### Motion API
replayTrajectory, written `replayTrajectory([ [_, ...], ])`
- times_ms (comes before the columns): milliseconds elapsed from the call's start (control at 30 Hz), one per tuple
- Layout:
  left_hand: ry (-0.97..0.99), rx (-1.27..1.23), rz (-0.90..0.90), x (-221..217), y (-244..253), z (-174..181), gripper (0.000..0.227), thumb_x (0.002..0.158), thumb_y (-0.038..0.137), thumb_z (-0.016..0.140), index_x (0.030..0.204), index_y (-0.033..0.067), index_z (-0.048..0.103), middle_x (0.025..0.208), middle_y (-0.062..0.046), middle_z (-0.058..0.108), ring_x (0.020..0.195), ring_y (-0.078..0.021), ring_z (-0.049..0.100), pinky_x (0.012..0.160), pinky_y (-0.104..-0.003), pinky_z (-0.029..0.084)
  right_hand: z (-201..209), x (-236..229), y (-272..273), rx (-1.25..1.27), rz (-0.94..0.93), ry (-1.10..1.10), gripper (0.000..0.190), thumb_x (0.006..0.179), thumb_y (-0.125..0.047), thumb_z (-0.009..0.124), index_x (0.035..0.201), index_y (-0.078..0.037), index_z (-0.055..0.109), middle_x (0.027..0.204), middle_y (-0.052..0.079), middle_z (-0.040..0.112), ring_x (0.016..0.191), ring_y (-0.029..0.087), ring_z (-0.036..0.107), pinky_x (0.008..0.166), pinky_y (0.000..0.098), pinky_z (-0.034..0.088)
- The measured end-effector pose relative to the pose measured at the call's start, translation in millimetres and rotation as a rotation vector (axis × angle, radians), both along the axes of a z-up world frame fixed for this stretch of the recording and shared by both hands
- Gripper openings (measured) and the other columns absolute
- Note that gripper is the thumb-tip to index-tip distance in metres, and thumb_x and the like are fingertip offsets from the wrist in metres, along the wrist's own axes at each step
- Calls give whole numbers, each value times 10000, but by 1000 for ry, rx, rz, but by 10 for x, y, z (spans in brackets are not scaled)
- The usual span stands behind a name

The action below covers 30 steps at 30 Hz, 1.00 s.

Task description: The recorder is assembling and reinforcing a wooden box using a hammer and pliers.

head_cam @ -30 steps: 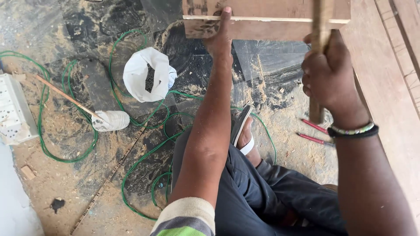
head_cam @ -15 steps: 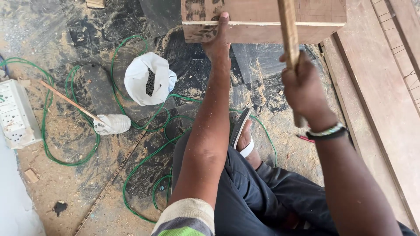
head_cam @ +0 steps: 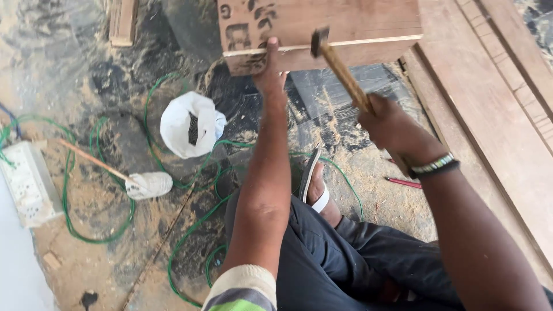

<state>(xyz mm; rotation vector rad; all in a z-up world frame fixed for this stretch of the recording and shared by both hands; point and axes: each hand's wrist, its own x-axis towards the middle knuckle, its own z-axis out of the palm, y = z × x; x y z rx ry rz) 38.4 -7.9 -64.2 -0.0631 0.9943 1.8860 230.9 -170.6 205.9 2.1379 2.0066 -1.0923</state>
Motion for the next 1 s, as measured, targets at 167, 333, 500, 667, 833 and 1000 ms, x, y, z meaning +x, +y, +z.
replayTrajectory([
  [167,81,-70,-150,-56,-223,328,1267,570,524,918,1465,-51,229,1375,-213,528,1339,-364,548,1048,-493,551,-492,1157,-635,-7,116,-74,335,960,-300,666,1242,-121,638,771,70,711,624,185,651,580,357,586],
  [333,99,-118,-188,-56,-235,5,1347,635,641,885,1471,-94,127,1433,-260,492,1409,-360,517,1165,-486,492,-1442,2238,-1511,-97,-39,-93,470,891,-351,754,1332,-235,638,879,58,790,749,194,734,731,368,632],
  [500,30,-187,-220,-116,-258,-44,1258,547,753,817,1468,5,400,1445,-173,561,1301,-308,573,1034,-463,455,-1715,2260,-1511,-143,-48,-125,492,866,-319,773,1320,-217,612,1023,112,779,946,291,755,852,459,601],
  [667,47,-132,-244,-237,-228,-332,1249,622,844,728,1518,53,366,1456,-148,536,1334,-291,517,1013,-418,431,-1903,2223,-1428,-177,30,-150,471,888,-318,730,1321,-191,598,1008,134,762,955,324,740,870,478,579],
  [833,46,-53,-245,-238,-157,-287,1230,648,886,664,1559,121,351,1493,-130,505,1314,-252,503,1000,-388,430,-1866,2176,-1420,-241,34,-141,433,888,-322,718,1279,-171,614,992,129,764,951,315,747,878,478,575],
  [1000,18,268,-96,-267,-207,10,1133,709,845,647,1558,194,272,1601,-136,422,1471,-287,464,1204,-500,462,-1908,2184,-1434,-251,37,-149,414,916,-353,694,1279,-172,612,1004,122,766,965,308,744,887,472,569],
])
